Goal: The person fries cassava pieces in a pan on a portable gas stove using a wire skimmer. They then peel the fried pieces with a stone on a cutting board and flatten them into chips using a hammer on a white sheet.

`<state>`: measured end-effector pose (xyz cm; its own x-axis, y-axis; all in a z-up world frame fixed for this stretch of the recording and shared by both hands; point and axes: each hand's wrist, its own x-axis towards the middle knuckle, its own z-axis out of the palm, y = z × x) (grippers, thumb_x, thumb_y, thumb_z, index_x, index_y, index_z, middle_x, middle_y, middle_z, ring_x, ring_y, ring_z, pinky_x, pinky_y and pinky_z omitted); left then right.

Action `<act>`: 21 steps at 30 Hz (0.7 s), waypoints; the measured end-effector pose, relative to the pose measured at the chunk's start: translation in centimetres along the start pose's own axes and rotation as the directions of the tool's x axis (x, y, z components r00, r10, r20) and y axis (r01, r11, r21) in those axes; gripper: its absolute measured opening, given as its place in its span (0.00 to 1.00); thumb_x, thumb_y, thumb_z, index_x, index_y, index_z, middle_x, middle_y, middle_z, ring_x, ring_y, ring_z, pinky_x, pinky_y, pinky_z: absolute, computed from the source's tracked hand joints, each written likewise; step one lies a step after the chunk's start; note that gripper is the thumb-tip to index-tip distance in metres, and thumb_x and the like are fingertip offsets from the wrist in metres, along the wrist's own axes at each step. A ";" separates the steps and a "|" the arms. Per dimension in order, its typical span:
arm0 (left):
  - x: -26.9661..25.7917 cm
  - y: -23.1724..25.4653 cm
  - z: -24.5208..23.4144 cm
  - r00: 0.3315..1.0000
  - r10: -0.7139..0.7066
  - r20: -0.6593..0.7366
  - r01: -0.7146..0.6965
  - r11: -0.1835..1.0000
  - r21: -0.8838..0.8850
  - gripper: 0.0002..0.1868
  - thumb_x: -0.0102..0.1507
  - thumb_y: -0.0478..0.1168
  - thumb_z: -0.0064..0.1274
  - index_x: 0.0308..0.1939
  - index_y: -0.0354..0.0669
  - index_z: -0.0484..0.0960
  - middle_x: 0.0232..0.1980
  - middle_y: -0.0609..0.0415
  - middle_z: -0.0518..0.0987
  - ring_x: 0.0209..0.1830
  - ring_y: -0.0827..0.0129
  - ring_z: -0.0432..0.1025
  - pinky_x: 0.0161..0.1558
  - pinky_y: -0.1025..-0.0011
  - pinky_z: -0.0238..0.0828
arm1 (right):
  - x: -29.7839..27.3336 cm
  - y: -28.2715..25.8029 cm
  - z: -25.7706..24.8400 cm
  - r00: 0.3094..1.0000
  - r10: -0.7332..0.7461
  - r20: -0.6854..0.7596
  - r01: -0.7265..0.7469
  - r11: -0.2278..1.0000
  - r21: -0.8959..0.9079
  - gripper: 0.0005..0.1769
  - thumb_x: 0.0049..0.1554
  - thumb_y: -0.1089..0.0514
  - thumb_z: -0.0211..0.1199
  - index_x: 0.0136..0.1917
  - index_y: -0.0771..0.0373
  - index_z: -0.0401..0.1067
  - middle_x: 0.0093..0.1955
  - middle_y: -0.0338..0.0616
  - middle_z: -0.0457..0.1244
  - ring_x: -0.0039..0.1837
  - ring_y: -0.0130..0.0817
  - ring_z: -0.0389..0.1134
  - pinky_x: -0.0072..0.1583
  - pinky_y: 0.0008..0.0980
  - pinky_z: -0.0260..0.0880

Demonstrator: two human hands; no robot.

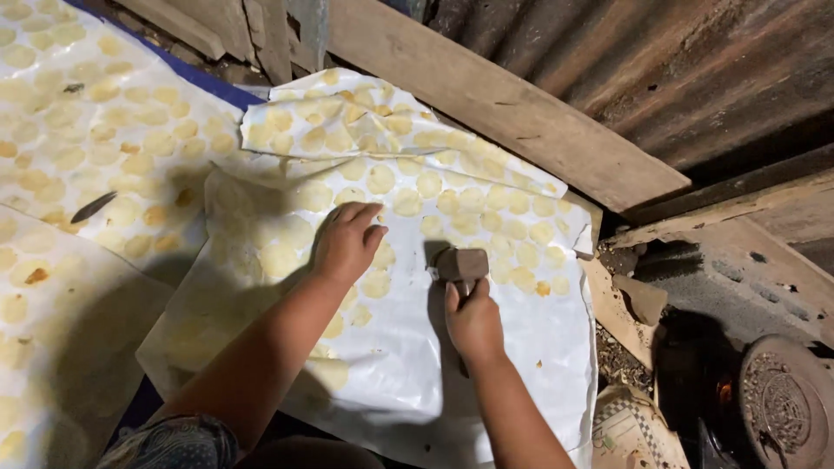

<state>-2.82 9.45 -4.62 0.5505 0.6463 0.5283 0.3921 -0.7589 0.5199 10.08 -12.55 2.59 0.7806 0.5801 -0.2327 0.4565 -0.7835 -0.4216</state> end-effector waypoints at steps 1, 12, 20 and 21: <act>-0.1 -0.8 0.9 1.000 -0.004 -0.002 0.004 1.000 0.002 0.20 0.60 0.50 0.64 0.55 0.54 0.84 0.49 0.59 0.80 0.53 0.63 0.76 0.57 0.64 0.71 | 1.2 0.1 -0.9 1.000 -0.004 0.003 0.004 1.000 -0.002 0.33 0.61 0.37 0.56 0.64 0.67 0.62 0.49 0.70 0.69 0.56 0.65 0.72 0.56 0.59 0.75; 2.0 -0.2 2.3 0.981 -0.008 0.193 -0.035 0.975 0.219 0.04 0.62 0.44 0.59 0.36 0.50 0.83 0.33 0.51 0.78 0.38 0.53 0.77 0.41 0.57 0.75 | 0.1 -0.3 -1.7 0.995 0.027 0.097 -0.039 0.991 0.126 0.31 0.60 0.37 0.59 0.60 0.66 0.65 0.50 0.71 0.69 0.59 0.67 0.71 0.59 0.61 0.73; 0.8 8.1 0.7 0.878 0.094 0.470 -0.110 0.994 0.007 0.04 0.65 0.32 0.54 0.40 0.35 0.83 0.42 0.41 0.81 0.48 0.49 0.78 0.49 0.57 0.80 | -4.2 -6.4 -12.2 0.961 -0.088 -0.264 0.190 0.900 0.392 0.13 0.63 0.51 0.60 0.44 0.63 0.69 0.22 0.50 0.64 0.28 0.43 0.69 0.36 0.40 0.69; 1.6 8.8 -0.2 0.836 0.031 0.547 -0.073 0.996 0.056 0.04 0.65 0.31 0.54 0.39 0.34 0.83 0.45 0.39 0.81 0.51 0.51 0.77 0.54 0.60 0.79 | -4.5 -6.8 -12.9 0.892 -0.164 -0.420 0.334 0.867 0.371 0.10 0.63 0.54 0.61 0.42 0.58 0.67 0.21 0.43 0.64 0.27 0.39 0.69 0.36 0.34 0.69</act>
<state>1.34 3.80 0.89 0.8759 0.4740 0.0902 0.3916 -0.8075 0.4411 9.00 -12.70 17.76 0.8010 0.5528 0.2298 0.4982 -0.4027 -0.7678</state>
